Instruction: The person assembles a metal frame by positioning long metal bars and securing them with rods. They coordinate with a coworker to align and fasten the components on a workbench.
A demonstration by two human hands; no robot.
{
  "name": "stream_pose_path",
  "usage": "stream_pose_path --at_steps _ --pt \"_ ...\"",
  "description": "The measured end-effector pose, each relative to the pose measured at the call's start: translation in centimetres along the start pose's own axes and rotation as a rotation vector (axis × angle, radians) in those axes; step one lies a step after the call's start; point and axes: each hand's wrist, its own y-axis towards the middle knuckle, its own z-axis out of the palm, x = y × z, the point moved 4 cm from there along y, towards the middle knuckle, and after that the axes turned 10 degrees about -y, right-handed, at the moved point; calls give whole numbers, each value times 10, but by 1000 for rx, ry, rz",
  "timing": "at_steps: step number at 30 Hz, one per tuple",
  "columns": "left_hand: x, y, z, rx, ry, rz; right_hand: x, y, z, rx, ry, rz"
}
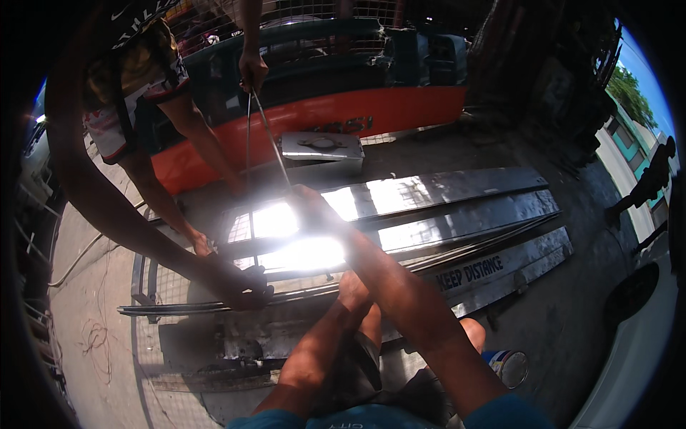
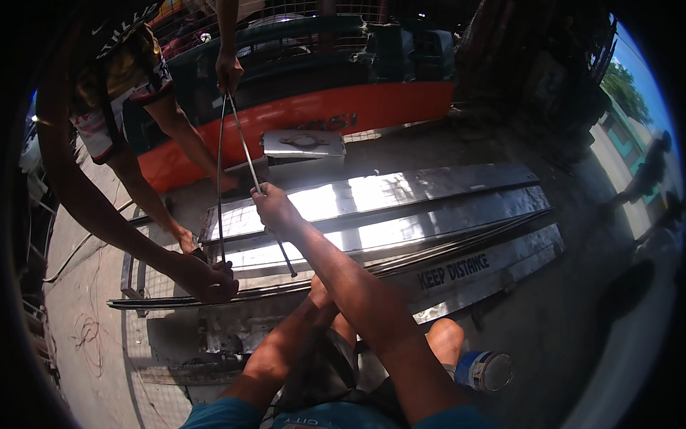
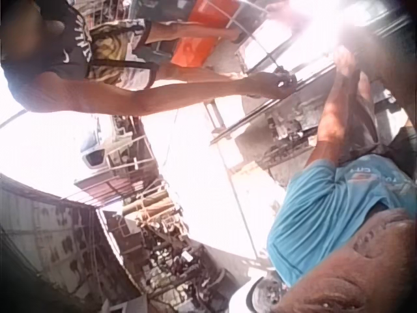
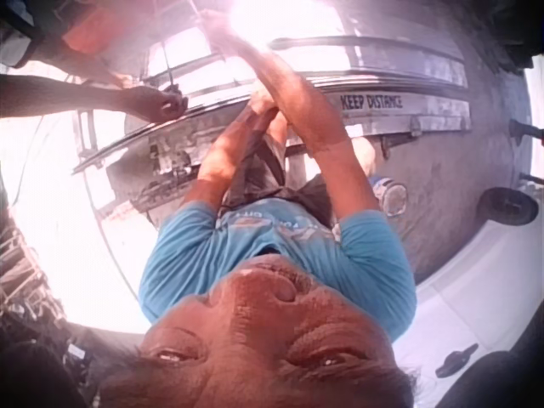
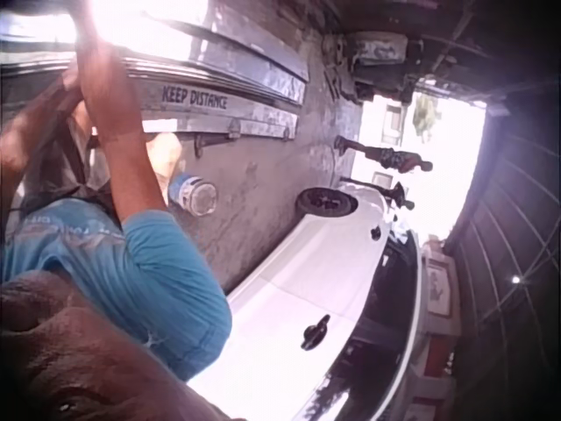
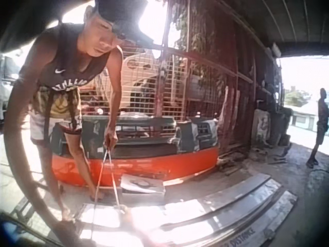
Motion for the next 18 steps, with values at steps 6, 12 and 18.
stream_pose_path --at_steps 6,12,18 --pt "23 -4 4 54 293 -32 -12 -70 -8 -277 77 157" --pt "-31 -3 -18 154 478 26 -9 -183 -43 -94 375 445" --pt "18 -7 -1 127 533 6 -6 -301 -59 -48 508 626"
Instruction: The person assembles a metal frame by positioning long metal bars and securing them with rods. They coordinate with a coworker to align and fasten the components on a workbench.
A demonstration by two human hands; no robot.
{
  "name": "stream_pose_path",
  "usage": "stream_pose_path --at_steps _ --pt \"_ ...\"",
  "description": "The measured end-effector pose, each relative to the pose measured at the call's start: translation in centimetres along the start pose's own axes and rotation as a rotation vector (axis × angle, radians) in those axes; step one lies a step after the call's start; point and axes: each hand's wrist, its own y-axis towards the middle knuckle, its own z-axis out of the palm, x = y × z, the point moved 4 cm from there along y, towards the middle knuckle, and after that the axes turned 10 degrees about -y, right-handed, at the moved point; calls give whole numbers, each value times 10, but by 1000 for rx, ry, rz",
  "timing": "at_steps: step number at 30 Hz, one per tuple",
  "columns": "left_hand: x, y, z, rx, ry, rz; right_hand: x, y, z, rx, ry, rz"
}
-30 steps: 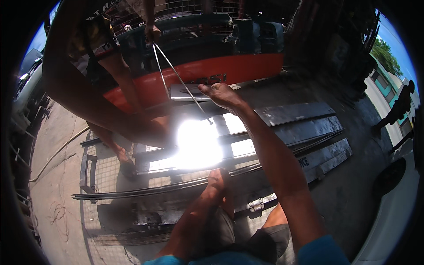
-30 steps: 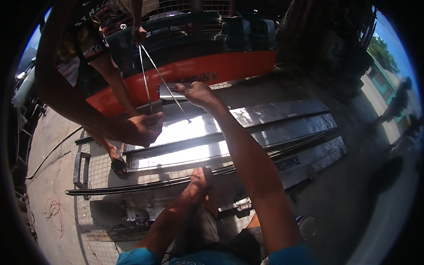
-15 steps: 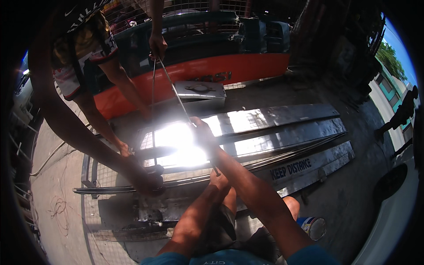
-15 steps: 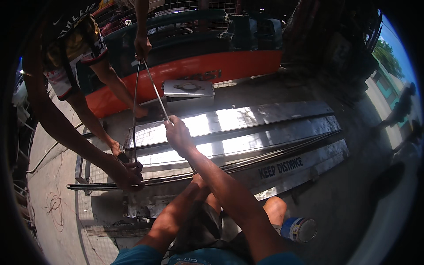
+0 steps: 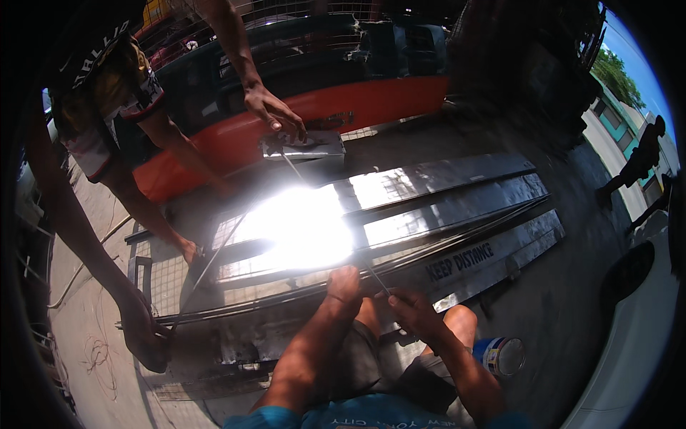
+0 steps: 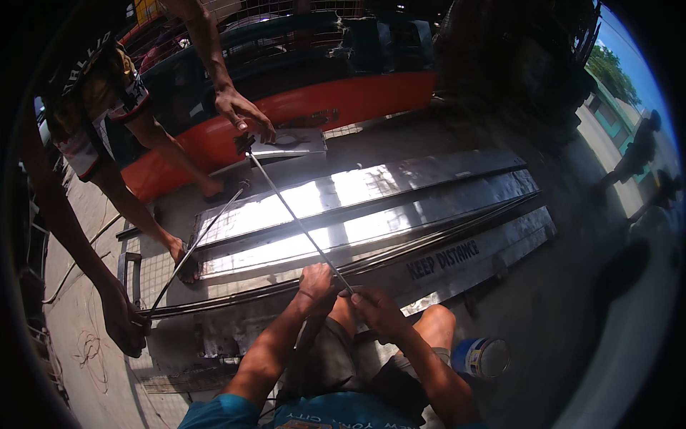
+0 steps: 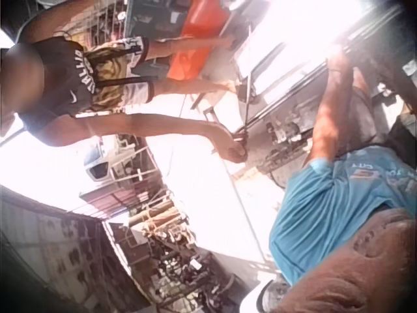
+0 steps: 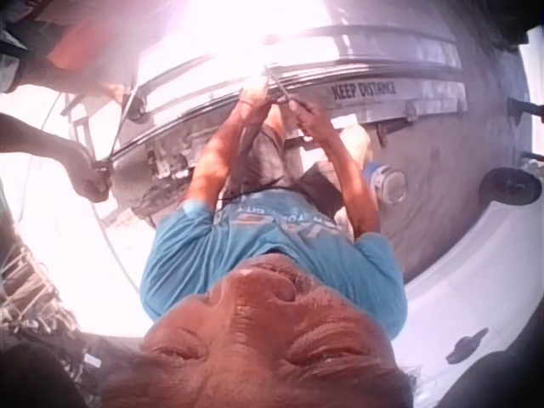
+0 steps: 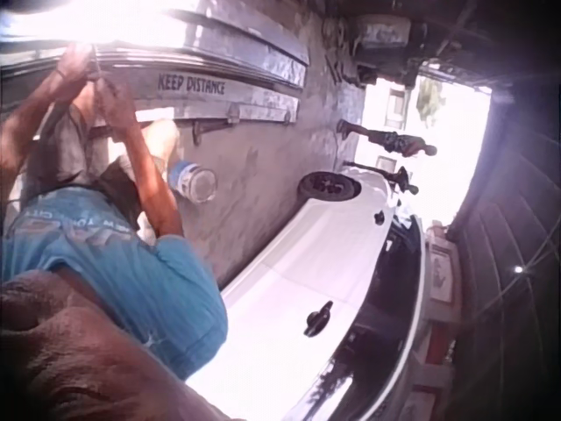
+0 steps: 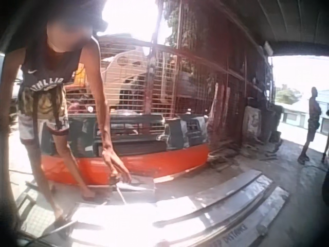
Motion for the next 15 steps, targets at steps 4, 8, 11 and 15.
stream_pose_path --at_steps 4,8,11,15 --pt "-3 -1 -3 -59 1 59 -36 -50 -18 -211 -82 -52" --pt "-29 -2 -29 25 93 154 -43 -80 -35 -397 -21 -155" --pt "-13 -3 -9 36 108 124 -27 -55 -48 -459 28 -251" --pt "20 12 16 -48 97 79 7 -47 -59 -501 46 -341"
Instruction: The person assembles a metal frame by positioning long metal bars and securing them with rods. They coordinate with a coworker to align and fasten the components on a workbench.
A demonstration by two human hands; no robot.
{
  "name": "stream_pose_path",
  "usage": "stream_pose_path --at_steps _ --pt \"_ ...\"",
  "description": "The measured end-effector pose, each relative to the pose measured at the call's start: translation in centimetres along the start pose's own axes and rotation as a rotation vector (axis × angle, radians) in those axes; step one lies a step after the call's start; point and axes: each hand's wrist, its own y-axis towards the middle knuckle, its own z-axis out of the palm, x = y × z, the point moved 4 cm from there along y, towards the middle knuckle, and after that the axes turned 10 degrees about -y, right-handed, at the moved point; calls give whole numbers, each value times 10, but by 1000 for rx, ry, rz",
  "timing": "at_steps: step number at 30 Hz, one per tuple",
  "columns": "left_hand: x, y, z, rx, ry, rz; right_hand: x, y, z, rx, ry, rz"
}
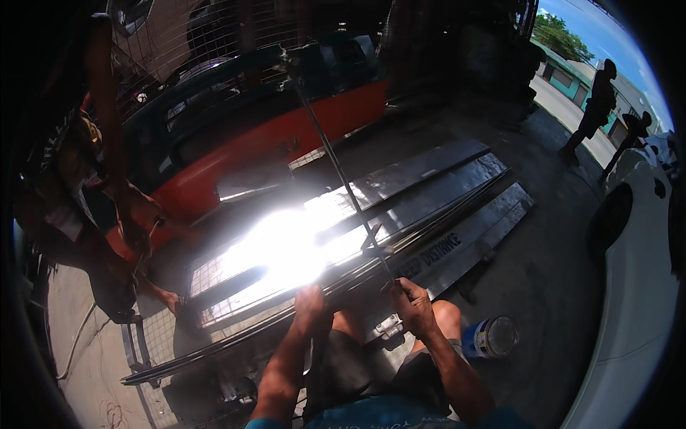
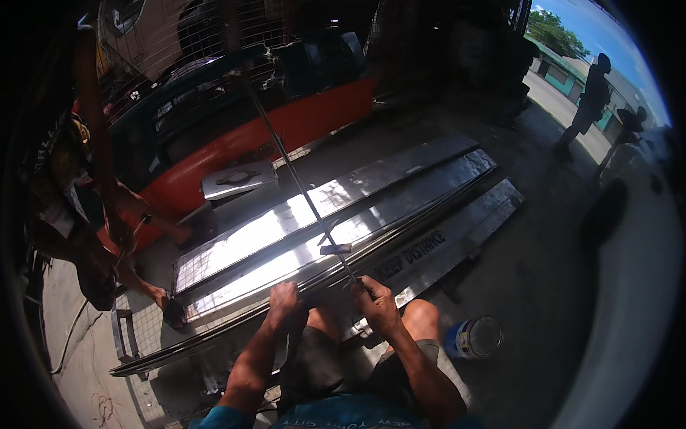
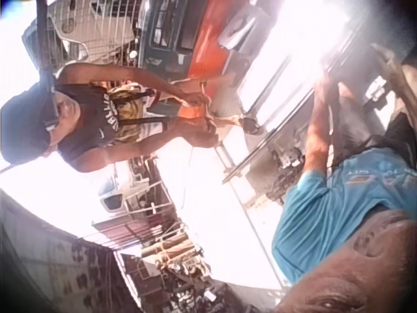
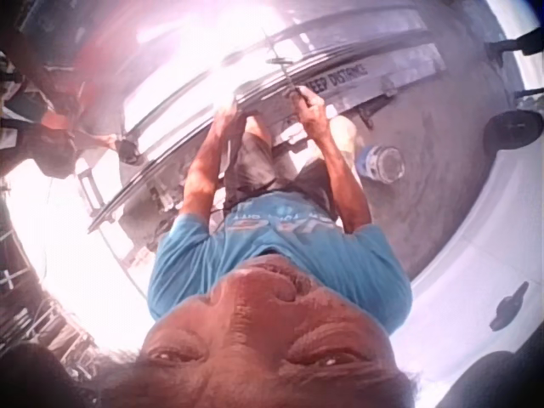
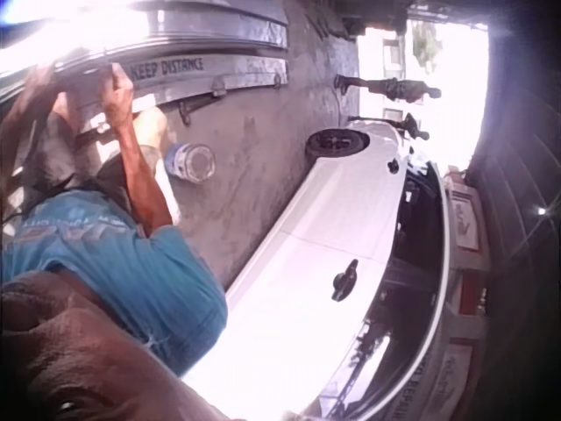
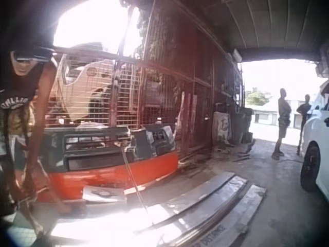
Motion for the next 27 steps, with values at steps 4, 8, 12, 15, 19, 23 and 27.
stream_pose_path --at_steps 4,8,12,15,19,23,27 --pt "-3 -11 -7 -51 -127 120 -5 -50 -39 -64 -35 34" --pt "-63 -12 -65 6 79 167 -7 -100 -89 -304 -219 49" --pt "-38 -18 -41 -121 -31 218 -13 -132 -136 -452 -326 36" --pt "-40 -17 -41 -95 -94 220 -7 -147 -161 -543 -404 249" --pt "-53 -2 -42 124 -80 69 -14 -169 -207 -613 -724 183" --pt "11 -7 9 -50 -117 88 -10 -175 -241 -625 -673 379" --pt "20 0 36 -4 -84 75 -16 -199 -287 -763 -763 388"
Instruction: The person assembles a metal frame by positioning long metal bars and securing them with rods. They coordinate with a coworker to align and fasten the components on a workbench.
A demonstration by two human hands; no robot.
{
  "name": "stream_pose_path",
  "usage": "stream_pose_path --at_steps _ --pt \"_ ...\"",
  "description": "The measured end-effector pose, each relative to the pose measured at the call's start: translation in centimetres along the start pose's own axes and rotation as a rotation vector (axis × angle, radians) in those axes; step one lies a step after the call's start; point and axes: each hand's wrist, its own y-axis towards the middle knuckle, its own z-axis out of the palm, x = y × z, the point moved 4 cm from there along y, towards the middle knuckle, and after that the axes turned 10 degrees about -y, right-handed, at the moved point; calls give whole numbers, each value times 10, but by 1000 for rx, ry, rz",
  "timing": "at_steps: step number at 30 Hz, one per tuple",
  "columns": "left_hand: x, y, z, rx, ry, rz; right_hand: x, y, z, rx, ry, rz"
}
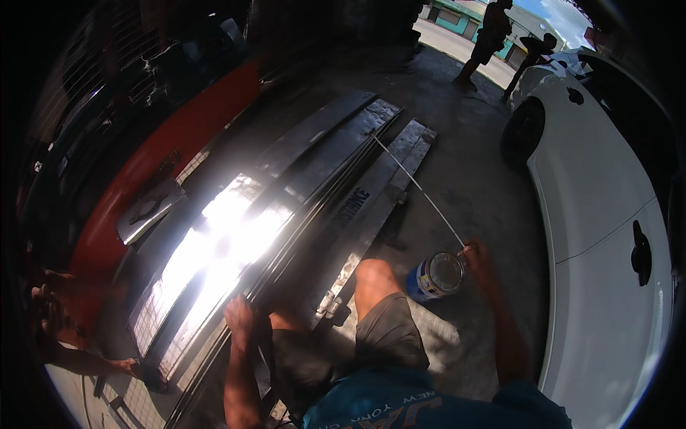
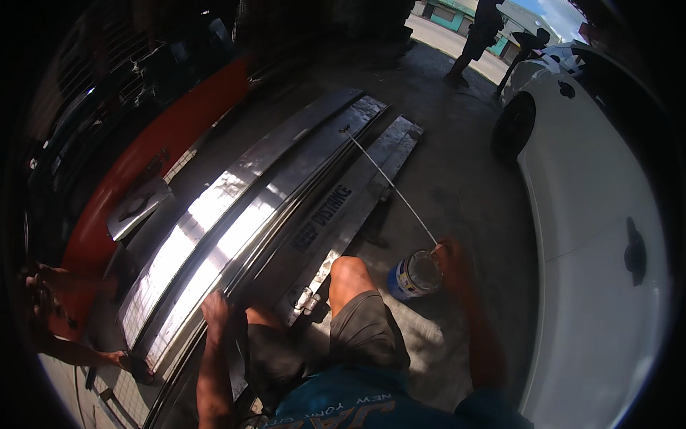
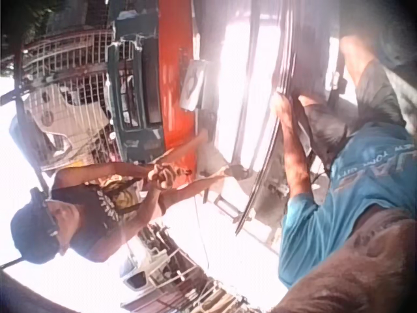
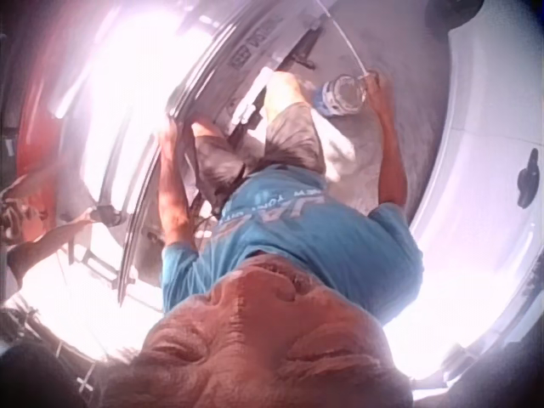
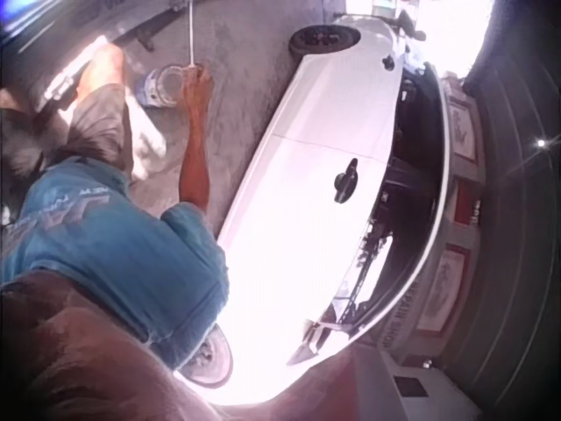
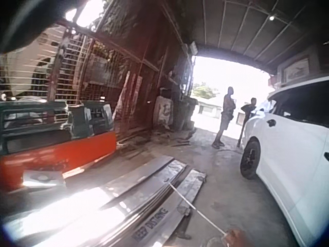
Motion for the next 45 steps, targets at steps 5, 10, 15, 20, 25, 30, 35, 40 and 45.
stream_pose_path --at_steps 5,10,15,20,25,30,35,40,45 --pt "-16 -2 0 81 -66 -83 35 33 -78 -219 -508 -32" --pt "-28 -17 -10 -146 -36 143 142 71 -153 -207 -1006 -133" --pt "-14 -18 8 -127 88 143 183 125 -186 -298 -1276 -240" --pt "-14 -2 -19 -149 -118 109 175 213 -178 -309 -1510 -275" --pt "-31 16 -39 24 -43 -51 148 321 -154 -246 -1640 -351" --pt "-16 26 -36 296 125 -302 125 434 -111 -294 -1616 -538" --pt "1 -3 -17 164 149 -314 111 551 -89 -402 -1628 -781" --pt "-28 4 -28 105 53 -216 107 613 -58 -403 -1679 -733" --pt "-11 -8 -25 86 78 -172 110 655 -38 -505 -1629 -865"
